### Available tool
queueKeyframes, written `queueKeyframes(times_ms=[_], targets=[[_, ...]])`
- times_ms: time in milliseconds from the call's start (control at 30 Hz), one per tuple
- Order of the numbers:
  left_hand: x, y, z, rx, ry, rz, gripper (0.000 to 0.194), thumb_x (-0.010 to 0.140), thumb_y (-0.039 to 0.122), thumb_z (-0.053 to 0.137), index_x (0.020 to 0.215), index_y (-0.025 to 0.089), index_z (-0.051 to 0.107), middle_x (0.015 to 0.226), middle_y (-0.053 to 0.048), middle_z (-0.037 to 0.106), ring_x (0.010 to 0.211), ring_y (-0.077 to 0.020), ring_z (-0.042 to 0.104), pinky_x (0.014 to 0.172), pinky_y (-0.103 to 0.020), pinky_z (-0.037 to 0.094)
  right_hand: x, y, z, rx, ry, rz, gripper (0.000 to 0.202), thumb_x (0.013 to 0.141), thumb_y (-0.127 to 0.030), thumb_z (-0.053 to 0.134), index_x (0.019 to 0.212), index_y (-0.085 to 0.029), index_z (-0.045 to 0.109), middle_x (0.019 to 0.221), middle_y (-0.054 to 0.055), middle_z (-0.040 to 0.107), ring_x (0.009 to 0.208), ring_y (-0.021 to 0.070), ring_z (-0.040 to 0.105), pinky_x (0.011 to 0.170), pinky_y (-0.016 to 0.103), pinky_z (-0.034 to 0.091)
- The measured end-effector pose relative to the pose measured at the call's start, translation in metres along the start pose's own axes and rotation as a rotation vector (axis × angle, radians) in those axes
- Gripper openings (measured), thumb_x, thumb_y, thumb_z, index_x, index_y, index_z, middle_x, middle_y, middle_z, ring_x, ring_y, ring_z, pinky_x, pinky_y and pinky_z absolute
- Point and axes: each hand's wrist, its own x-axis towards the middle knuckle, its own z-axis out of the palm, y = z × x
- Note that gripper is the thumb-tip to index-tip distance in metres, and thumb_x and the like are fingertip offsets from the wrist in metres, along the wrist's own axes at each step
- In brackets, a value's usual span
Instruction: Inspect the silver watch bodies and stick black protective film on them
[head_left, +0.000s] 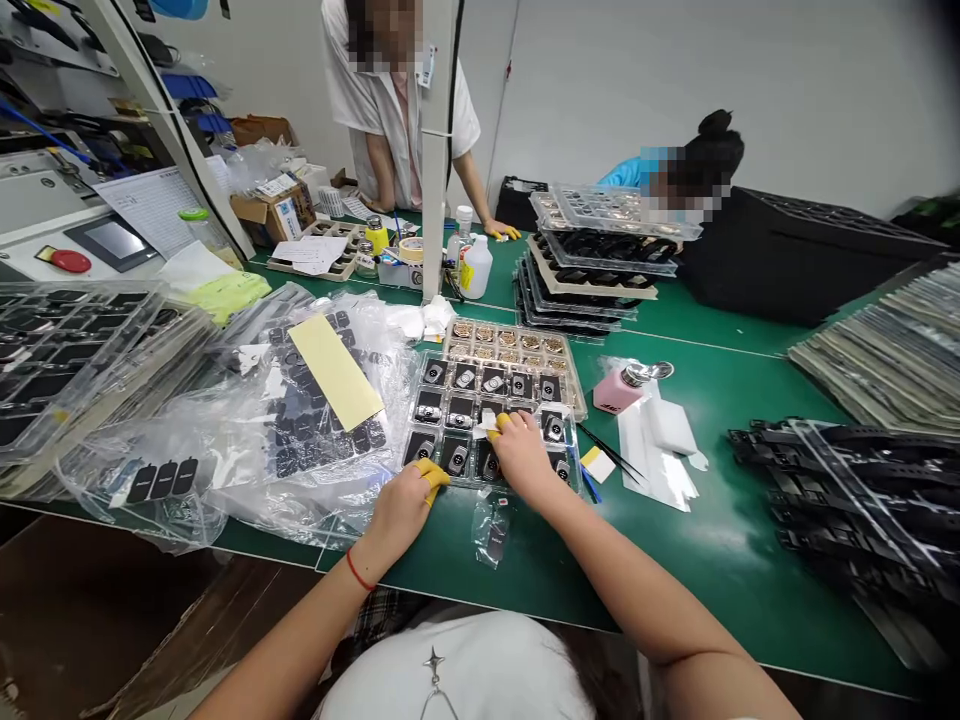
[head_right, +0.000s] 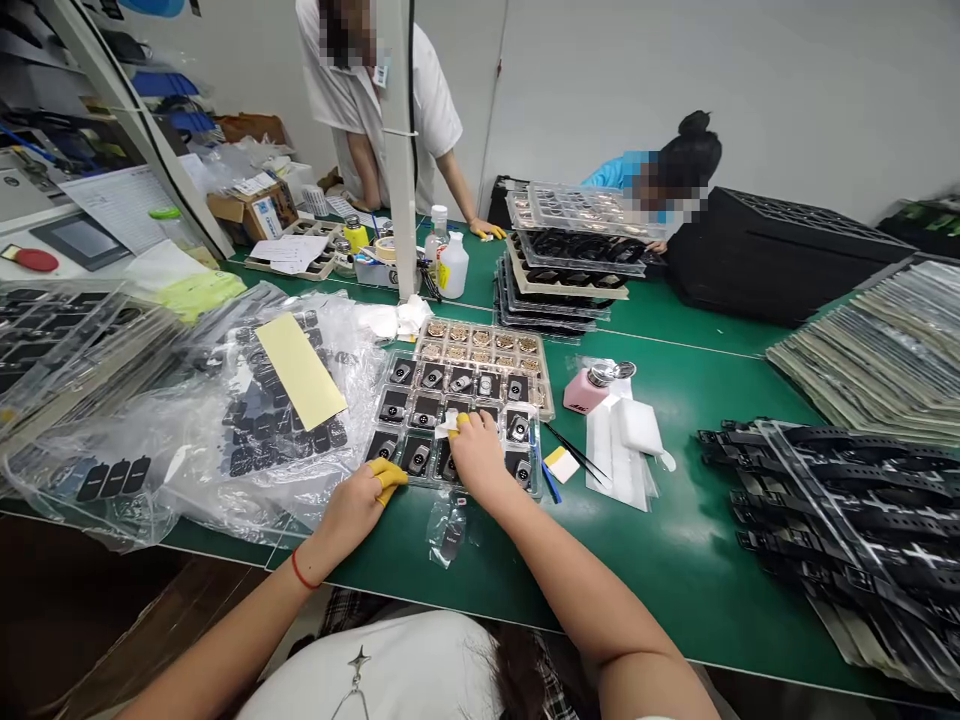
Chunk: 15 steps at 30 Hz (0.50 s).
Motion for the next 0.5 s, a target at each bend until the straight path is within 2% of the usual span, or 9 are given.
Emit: queueKeyframes(times_ms=[100,200,300,400,500], targets=[[0.000,0.001,-0.001,0.018,-0.005,0.000,0.029,0.090,0.008,0.042,0.097,0.022,0.067,0.102,-0.003,0.065,0.092,-0.0167,0.062,0.070,-0.026,0.051,-0.014,0.012,0.001,-0.002,0.003,0.099,0.029,0.089,-0.008,0.045,0.093,-0.016,0.073,0.096,0.014,0.063,0.094,0.0249,0.051,0.088,0.038,0.033],[0.001,0.002,-0.001,0.045,-0.019,0.004,0.028,0.091,0.011,0.042,0.097,0.022,0.066,0.100,-0.002,0.065,0.090,-0.0167,0.062,0.067,-0.026,0.050,-0.025,0.022,0.002,-0.004,-0.013,0.157,0.028,0.088,-0.007,0.046,0.086,-0.015,0.073,0.090,0.014,0.063,0.092,0.0253,0.052,0.085,0.037,0.033],[0.001,0.002,-0.002,0.070,-0.029,-0.001,0.028,0.092,0.012,0.040,0.097,0.023,0.066,0.098,-0.003,0.064,0.091,-0.0178,0.061,0.068,-0.027,0.049,-0.035,0.033,0.004,0.000,-0.022,0.180,0.027,0.086,-0.006,0.049,0.085,-0.016,0.074,0.089,0.012,0.064,0.092,0.0243,0.052,0.085,0.036,0.032],[0.002,0.003,-0.002,0.083,-0.039,0.000,0.028,0.092,0.013,0.040,0.096,0.022,0.065,0.098,-0.003,0.064,0.093,-0.0183,0.060,0.071,-0.028,0.050,-0.047,0.047,0.007,-0.008,-0.019,0.270,0.028,0.087,-0.006,0.047,0.090,-0.015,0.073,0.089,0.014,0.063,0.093,0.0259,0.052,0.083,0.037,0.032],[0.004,0.005,-0.001,0.094,-0.044,0.002,0.021,0.093,0.020,0.044,0.094,0.022,0.065,0.097,-0.003,0.063,0.093,-0.0190,0.060,0.072,-0.029,0.049,-0.059,0.059,0.010,-0.011,-0.029,0.309,0.028,0.086,-0.005,0.046,0.089,-0.013,0.073,0.090,0.016,0.064,0.094,0.0272,0.053,0.083,0.039,0.032]])
